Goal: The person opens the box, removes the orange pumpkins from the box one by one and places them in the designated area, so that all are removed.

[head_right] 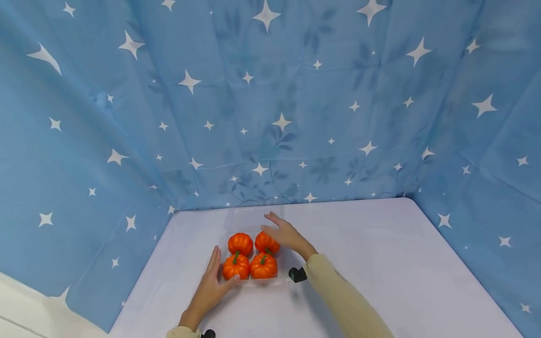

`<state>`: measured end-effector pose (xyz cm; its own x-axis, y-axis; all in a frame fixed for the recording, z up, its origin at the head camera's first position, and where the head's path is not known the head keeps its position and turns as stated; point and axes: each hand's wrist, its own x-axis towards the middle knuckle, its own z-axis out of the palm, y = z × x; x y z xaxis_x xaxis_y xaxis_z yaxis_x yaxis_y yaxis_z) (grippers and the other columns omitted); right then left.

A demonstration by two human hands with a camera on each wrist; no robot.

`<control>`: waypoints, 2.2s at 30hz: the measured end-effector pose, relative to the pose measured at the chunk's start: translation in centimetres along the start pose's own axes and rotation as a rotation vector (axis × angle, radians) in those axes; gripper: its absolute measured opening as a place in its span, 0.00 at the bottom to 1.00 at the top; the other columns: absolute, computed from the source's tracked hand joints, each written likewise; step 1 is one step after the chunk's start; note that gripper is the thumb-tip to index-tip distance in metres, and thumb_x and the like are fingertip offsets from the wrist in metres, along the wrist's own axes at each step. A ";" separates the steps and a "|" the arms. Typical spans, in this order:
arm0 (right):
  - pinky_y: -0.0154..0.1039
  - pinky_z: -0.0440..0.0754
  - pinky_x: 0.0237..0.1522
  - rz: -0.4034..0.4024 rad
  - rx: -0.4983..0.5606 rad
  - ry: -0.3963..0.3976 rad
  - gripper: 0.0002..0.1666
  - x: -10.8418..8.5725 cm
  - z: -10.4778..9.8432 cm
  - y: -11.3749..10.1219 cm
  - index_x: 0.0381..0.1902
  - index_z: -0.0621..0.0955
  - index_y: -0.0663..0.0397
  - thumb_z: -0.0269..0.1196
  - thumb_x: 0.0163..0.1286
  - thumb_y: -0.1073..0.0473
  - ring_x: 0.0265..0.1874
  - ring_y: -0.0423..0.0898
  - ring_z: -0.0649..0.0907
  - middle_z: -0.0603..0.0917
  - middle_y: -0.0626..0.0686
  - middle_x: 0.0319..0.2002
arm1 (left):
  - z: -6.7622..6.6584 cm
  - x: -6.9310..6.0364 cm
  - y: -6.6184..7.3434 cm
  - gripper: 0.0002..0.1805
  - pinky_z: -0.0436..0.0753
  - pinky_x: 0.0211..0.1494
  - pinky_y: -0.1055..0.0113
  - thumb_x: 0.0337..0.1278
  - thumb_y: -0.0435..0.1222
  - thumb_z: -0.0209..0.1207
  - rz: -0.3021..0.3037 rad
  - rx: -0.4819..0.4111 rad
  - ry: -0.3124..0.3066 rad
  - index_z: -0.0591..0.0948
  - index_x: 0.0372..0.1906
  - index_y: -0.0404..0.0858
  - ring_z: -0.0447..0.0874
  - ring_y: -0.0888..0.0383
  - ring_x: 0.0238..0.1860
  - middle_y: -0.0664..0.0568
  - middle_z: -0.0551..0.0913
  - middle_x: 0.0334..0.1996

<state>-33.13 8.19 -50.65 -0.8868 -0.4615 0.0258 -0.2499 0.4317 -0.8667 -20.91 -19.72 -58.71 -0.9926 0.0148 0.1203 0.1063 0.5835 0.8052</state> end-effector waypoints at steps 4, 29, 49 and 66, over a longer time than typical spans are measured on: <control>0.66 0.64 0.77 -0.083 -0.119 -0.094 0.35 -0.7 0.8 0.3 0.80 0.72 0.58 0.61 0.82 0.49 0.80 0.66 0.62 0.61 0.62 0.83 | 0.0 0.1 0.1 0.68 0.64 0.79 0.49 0.57 0.65 0.72 -0.008 -0.003 -0.006 0.48 0.88 0.35 0.57 0.40 0.82 0.46 0.42 0.88; 0.63 0.69 0.75 -0.265 -0.245 0.051 0.31 -1.8 3.4 2.2 0.73 0.77 0.65 0.62 0.73 0.76 0.74 0.65 0.73 0.76 0.64 0.73 | -0.3 0.1 0.0 0.65 0.61 0.79 0.45 0.61 0.62 0.71 0.021 0.025 0.012 0.49 0.86 0.30 0.56 0.36 0.82 0.39 0.44 0.87; 0.61 0.74 0.72 -0.280 -0.310 0.055 0.31 -1.5 2.3 0.3 0.72 0.78 0.64 0.64 0.72 0.77 0.71 0.65 0.76 0.77 0.64 0.72 | 0.0 0.0 0.1 0.65 0.63 0.78 0.46 0.62 0.61 0.71 0.021 0.016 0.000 0.48 0.86 0.30 0.54 0.37 0.83 0.39 0.43 0.87; 0.53 0.88 0.58 -0.120 -0.014 0.206 0.27 -2.4 1.6 -0.2 0.71 0.80 0.63 0.67 0.77 0.64 0.54 0.57 0.86 0.85 0.60 0.62 | 0.1 0.1 -0.2 0.66 0.64 0.78 0.45 0.60 0.63 0.71 0.021 0.026 0.005 0.50 0.86 0.31 0.56 0.37 0.82 0.40 0.44 0.87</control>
<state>-30.34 7.97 -51.27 -0.9106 -0.3427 0.2308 -0.3624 0.3943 -0.8445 -21.03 -19.77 -58.86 -0.9899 0.0226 0.1398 0.1250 0.6040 0.7871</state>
